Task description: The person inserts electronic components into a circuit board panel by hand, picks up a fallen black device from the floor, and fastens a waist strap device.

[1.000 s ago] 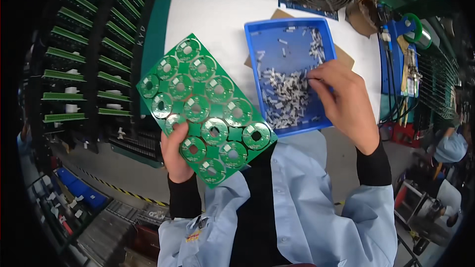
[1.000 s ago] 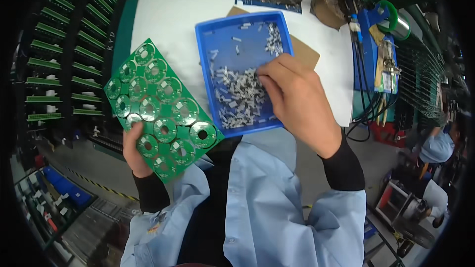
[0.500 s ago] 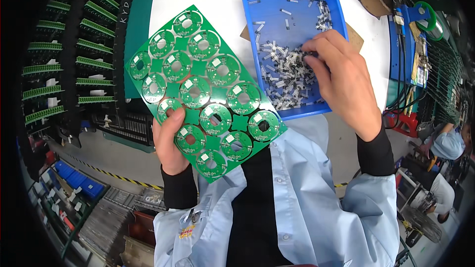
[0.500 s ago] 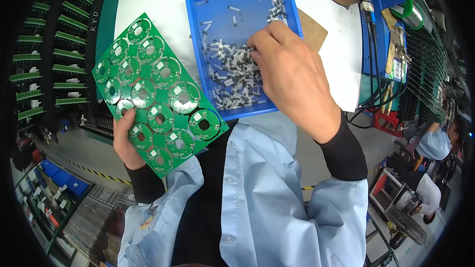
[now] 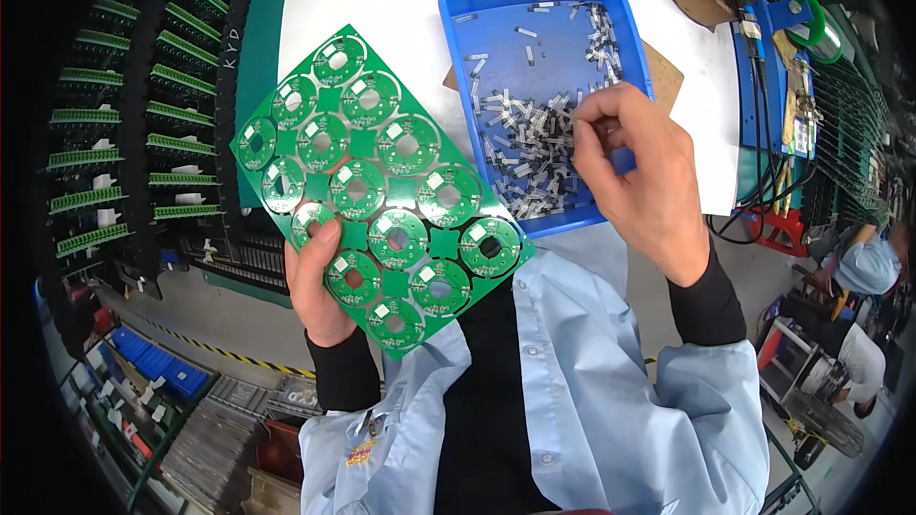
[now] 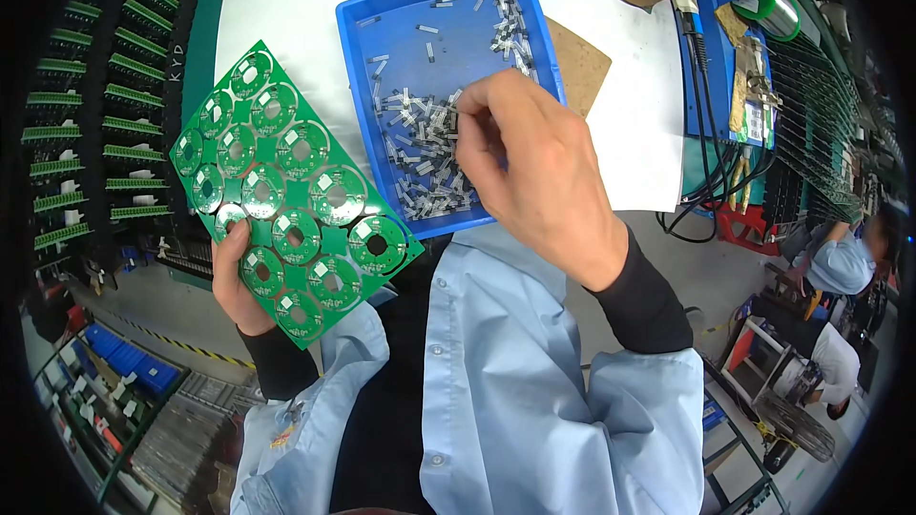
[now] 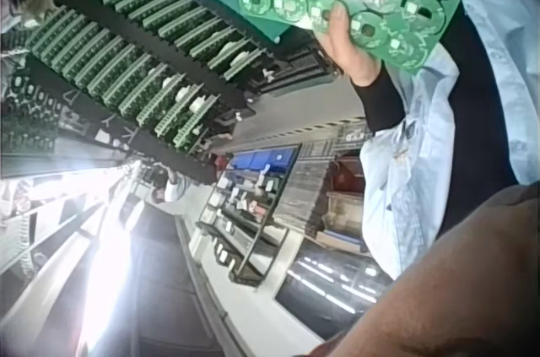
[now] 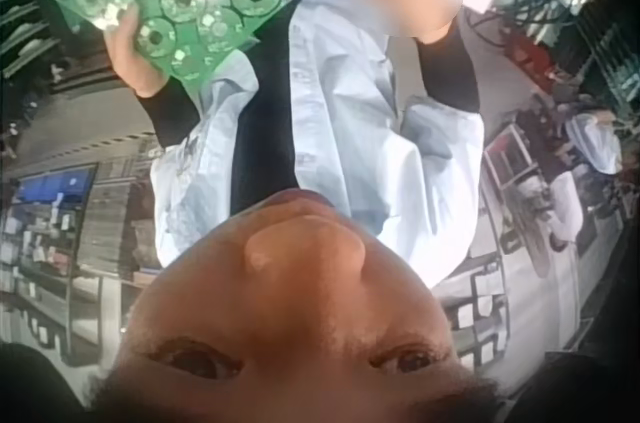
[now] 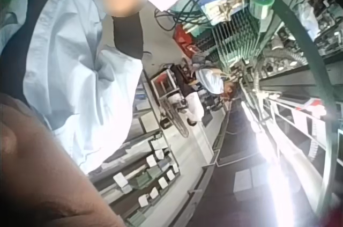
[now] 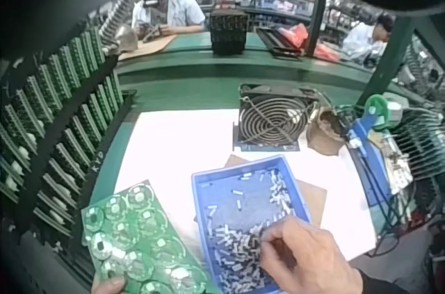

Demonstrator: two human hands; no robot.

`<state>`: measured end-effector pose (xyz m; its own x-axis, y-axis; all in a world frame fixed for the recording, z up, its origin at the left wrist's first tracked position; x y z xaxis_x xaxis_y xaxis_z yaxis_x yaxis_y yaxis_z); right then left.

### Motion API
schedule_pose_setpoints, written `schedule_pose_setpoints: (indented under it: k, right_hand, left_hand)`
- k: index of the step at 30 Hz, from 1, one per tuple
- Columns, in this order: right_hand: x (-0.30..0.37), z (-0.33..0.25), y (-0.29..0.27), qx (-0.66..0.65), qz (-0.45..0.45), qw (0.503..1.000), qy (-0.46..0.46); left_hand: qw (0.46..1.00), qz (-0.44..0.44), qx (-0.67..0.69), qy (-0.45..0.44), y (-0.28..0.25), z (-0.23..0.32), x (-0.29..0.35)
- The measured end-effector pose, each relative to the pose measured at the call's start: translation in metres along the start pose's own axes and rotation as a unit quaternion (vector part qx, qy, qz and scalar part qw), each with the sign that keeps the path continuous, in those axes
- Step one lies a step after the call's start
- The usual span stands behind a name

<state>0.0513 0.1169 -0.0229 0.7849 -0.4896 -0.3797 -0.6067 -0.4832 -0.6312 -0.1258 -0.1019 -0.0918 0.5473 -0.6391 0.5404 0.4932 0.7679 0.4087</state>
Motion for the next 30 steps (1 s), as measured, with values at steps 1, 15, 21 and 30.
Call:
schedule_pose_setpoints:
  k: [1,15,21,30]
  right_hand:
    - [0.003,0.0,-0.003,-0.036,0.019,0.999,0.02]
    - [0.033,0.01,-0.023,-0.321,0.153,0.929,0.1]
    - [0.033,0.02,-0.069,-0.285,0.289,0.912,0.051]
    - [0.036,0.038,-0.07,-0.295,0.307,0.904,0.046]
  left_hand:
    - [1.0,-0.002,-0.001,0.0,0.002,0.001,0.001]
    - [0.998,0.061,-0.015,0.005,0.006,0.005,-0.001]
    - [0.998,0.053,-0.001,0.017,0.004,0.005,-0.002]
    - [0.995,0.101,0.001,0.023,0.004,0.006,-0.001]
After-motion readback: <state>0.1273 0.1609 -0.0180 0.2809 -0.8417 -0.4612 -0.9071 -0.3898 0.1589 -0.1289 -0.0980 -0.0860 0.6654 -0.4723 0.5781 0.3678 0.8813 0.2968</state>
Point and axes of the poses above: each hand's wrist, its own x-axis away from the middle knuckle, its own y-axis out of the palm, z = x × y, the point moved 7 cm from there along -x, towards the middle knuckle, and after that the axes turned 13 degrees about -y, right-handed, at the moved point
